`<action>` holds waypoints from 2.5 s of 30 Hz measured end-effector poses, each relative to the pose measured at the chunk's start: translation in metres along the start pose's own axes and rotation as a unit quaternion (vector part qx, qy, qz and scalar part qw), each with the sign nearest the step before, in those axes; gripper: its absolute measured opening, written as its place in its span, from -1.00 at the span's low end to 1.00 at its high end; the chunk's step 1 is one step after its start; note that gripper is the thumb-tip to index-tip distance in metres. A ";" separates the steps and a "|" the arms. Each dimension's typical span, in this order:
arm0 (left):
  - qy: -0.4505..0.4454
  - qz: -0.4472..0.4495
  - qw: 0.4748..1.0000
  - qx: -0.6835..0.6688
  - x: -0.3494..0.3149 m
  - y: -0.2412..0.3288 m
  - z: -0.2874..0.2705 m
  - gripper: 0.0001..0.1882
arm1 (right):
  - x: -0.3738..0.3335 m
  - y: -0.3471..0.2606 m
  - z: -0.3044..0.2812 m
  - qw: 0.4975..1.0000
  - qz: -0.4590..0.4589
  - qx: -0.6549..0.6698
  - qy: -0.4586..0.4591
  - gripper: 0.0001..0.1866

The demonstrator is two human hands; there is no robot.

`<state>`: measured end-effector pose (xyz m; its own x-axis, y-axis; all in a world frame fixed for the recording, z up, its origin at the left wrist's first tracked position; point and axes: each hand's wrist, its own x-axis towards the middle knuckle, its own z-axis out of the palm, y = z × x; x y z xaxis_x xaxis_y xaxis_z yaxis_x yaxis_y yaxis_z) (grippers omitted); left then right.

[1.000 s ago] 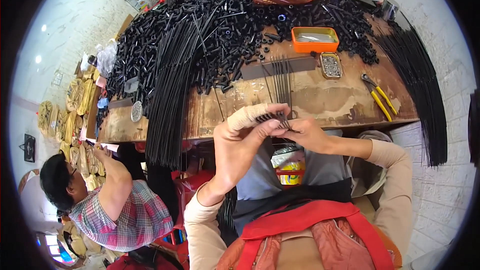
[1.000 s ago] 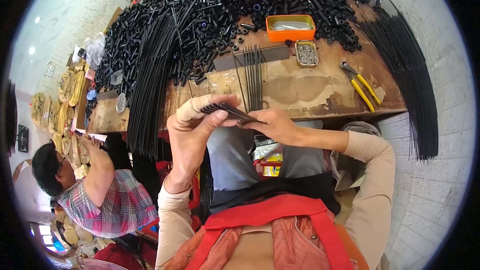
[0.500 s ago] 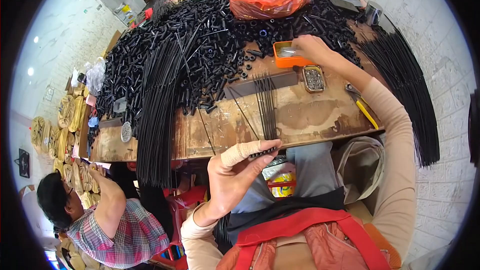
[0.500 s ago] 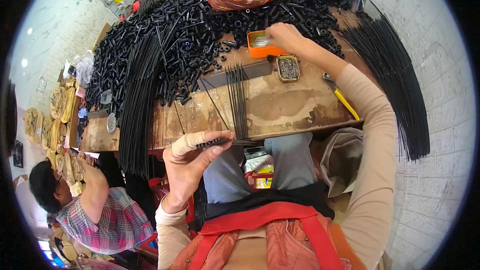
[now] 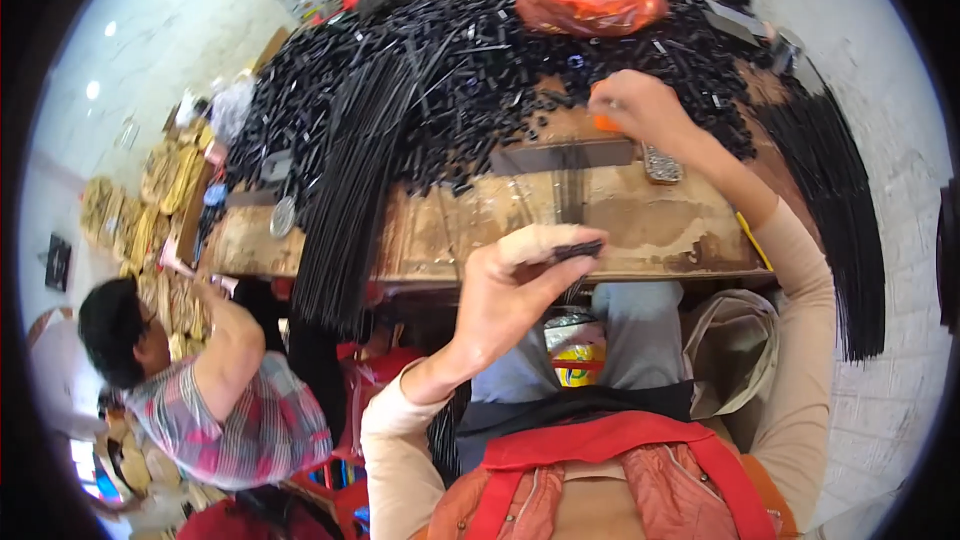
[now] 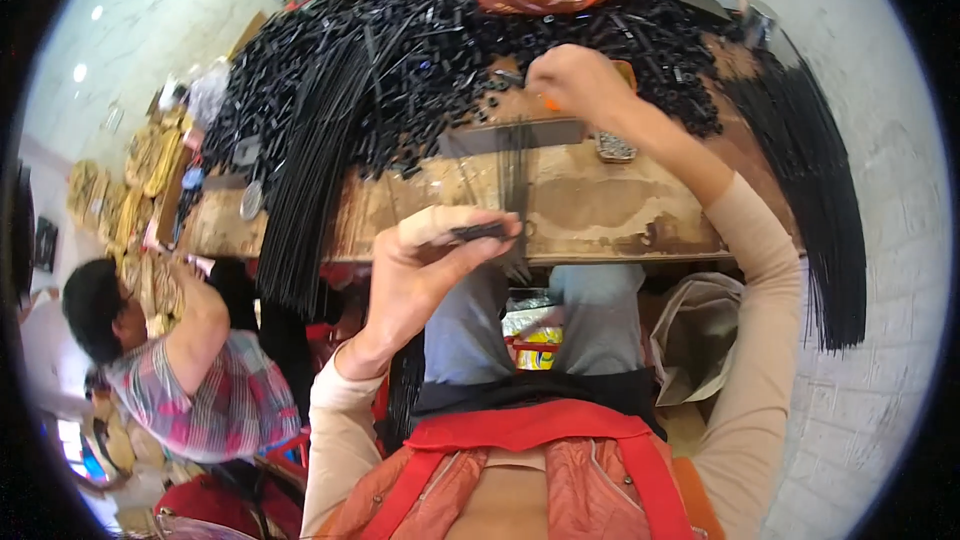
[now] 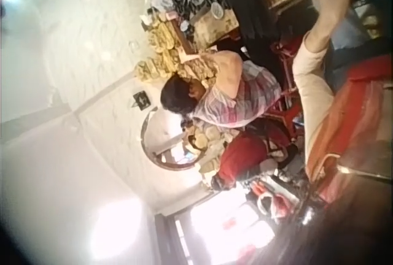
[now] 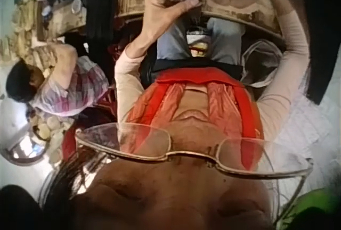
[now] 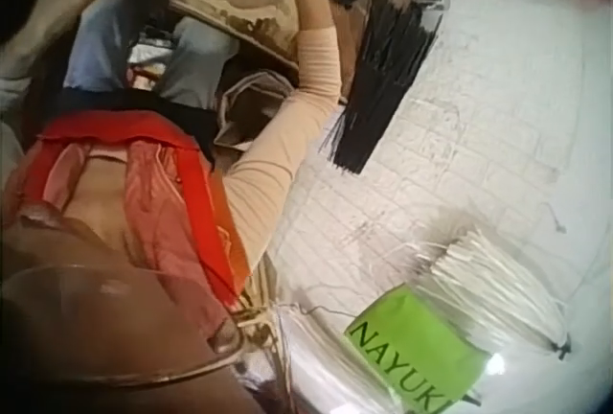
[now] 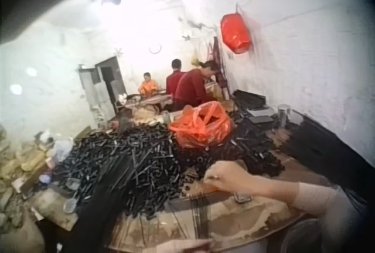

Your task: Assembling hair brushes by inserting bundles of bristles into plastic components using pliers.

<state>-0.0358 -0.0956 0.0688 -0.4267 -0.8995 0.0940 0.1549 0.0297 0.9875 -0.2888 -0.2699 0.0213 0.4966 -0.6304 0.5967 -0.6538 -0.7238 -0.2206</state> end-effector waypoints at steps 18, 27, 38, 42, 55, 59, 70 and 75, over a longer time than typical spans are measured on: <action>0.035 0.013 0.998 -0.054 0.004 -0.006 -0.012 -0.72 | -0.025 -0.146 -0.064 0.980 0.091 0.176 -0.009 -0.84; 0.039 0.038 0.996 -0.076 0.014 -0.005 -0.007 -0.79 | -0.057 -0.184 -0.084 1.000 0.000 -0.013 0.005 -0.47; 0.042 0.029 0.996 -0.072 0.010 -0.002 -0.009 -0.81 | -0.061 -0.189 -0.077 0.998 -0.013 -0.055 0.018 -0.40; 0.034 0.030 0.996 -0.072 0.010 -0.001 -0.010 -0.81 | -0.059 -0.184 -0.077 0.997 -0.041 -0.064 0.034 -0.38; 0.029 0.025 0.997 -0.063 0.010 -0.006 -0.010 -0.78 | -0.045 -0.181 -0.088 0.980 -0.170 -0.101 0.035 -0.54; 0.023 0.034 0.997 -0.071 0.012 -0.007 -0.011 -0.79 | -0.062 -0.171 -0.101 0.991 -0.086 -0.097 0.018 -0.53; 0.032 0.002 0.994 -0.101 0.003 -0.018 -0.025 -0.80 | -0.053 -0.170 -0.088 0.988 -0.138 -0.061 0.026 -0.51; 0.032 0.003 0.995 -0.094 0.008 -0.018 -0.019 -0.81 | -0.045 -0.169 -0.085 0.987 -0.150 -0.049 0.034 -0.49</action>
<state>-0.0251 -0.1120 0.0499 -0.3684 -0.9258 0.0852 0.3230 -0.0415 0.9455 -0.2494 -0.0955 0.0976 0.6385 -0.3694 0.6752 -0.5367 -0.8425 0.0466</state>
